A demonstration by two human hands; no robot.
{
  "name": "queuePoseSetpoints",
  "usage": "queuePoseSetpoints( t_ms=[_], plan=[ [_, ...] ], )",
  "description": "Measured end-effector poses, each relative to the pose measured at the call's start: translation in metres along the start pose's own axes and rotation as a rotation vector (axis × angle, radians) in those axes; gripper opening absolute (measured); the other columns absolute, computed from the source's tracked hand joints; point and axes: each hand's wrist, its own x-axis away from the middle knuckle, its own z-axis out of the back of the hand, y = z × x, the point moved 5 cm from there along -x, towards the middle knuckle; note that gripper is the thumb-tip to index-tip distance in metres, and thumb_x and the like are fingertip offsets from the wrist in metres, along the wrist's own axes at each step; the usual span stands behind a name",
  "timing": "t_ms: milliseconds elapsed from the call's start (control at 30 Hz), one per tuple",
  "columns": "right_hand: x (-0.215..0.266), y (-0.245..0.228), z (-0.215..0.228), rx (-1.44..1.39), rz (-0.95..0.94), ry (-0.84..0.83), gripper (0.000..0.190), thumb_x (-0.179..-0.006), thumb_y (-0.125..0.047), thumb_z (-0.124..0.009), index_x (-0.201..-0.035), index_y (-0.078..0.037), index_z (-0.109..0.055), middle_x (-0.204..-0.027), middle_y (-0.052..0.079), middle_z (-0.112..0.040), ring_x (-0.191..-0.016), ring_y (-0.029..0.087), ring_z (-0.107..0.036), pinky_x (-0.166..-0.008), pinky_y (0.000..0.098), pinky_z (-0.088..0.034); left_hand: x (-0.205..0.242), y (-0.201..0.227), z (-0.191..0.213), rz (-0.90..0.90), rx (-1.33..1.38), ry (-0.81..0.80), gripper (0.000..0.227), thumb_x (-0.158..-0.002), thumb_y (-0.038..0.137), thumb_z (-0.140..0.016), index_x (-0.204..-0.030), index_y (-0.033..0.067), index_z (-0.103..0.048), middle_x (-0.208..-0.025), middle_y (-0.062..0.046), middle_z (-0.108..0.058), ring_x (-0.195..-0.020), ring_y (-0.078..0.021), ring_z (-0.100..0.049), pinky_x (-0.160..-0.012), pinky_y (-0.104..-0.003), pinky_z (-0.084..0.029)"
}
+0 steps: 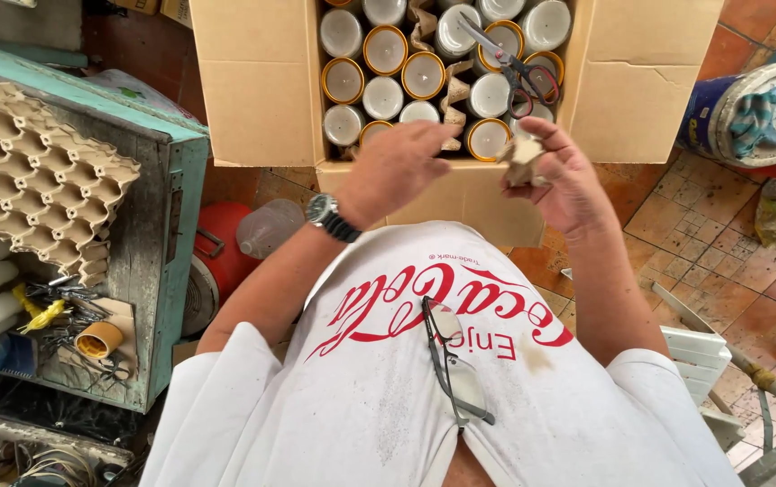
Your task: Packing small jars into a cardboard box with egg carton padding and sealing it with tape
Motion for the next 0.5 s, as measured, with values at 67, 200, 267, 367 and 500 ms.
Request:
queuePoseSetpoints(
  t_ms=[67,200,267,367,500],
  plan=[
    [-0.01,0.016,0.001,0.071,-0.019,-0.009,0.067,-0.086,-0.015,-0.076,-0.145,-0.008,-0.046,-0.114,0.02,-0.069,-0.085,0.037,-0.076,-0.071,0.0532,-0.067,-0.018,0.021,-0.006,0.026,0.106,-0.134,0.058,-0.093,0.023,-0.079,-0.143,0.02,-0.051,-0.128,-0.011,-0.064,-0.119,-0.0318,-0.065,-0.097,-0.043,-0.054],
    [-0.021,0.042,0.003,0.206,-0.052,0.012,0.064,-0.082,-0.016,-0.083,-0.134,-0.006,-0.047,-0.107,0.012,-0.068,-0.082,0.034,-0.076,-0.068,0.0539,-0.066,-0.022,0.032,-0.033,0.001,0.184,-0.232,0.047,-0.092,0.023,-0.078,-0.133,0.0138,-0.057,-0.129,-0.012,-0.063,-0.112,-0.0367,-0.068,-0.095,-0.048,-0.058],
    [-0.02,0.05,0.001,0.25,-0.042,0.043,0.063,-0.082,-0.019,-0.084,-0.132,-0.006,-0.048,-0.111,0.011,-0.066,-0.088,0.032,-0.075,-0.07,0.0519,-0.067,-0.018,0.028,-0.034,0.024,0.141,-0.222,0.044,-0.092,0.024,-0.075,-0.13,0.0144,-0.057,-0.12,-0.01,-0.063,-0.106,-0.0347,-0.07,-0.092,-0.046,-0.059],
    [-0.012,0.042,-0.017,0.556,0.006,0.074,0.065,-0.077,-0.02,-0.091,-0.129,-0.004,-0.055,-0.114,0.013,-0.065,-0.1,0.027,-0.07,-0.074,0.0458,-0.064,-0.012,0.016,-0.05,0.079,0.015,-0.197,0.033,-0.09,0.025,-0.069,-0.118,0.0152,-0.055,-0.104,-0.006,-0.06,-0.092,-0.0313,-0.071,-0.08,-0.042,-0.06],
    [-0.005,0.03,-0.047,1.177,-0.013,0.11,0.058,-0.082,-0.031,-0.091,-0.125,-0.001,-0.066,-0.105,0.024,-0.069,-0.095,0.04,-0.071,-0.067,0.0472,-0.062,0.001,-0.01,-0.082,0.059,-0.185,-0.162,0.023,-0.086,0.022,-0.062,-0.104,0.0141,-0.049,-0.088,-0.007,-0.055,-0.068,-0.0312,-0.071,-0.063,-0.042,-0.06]
  ],
)
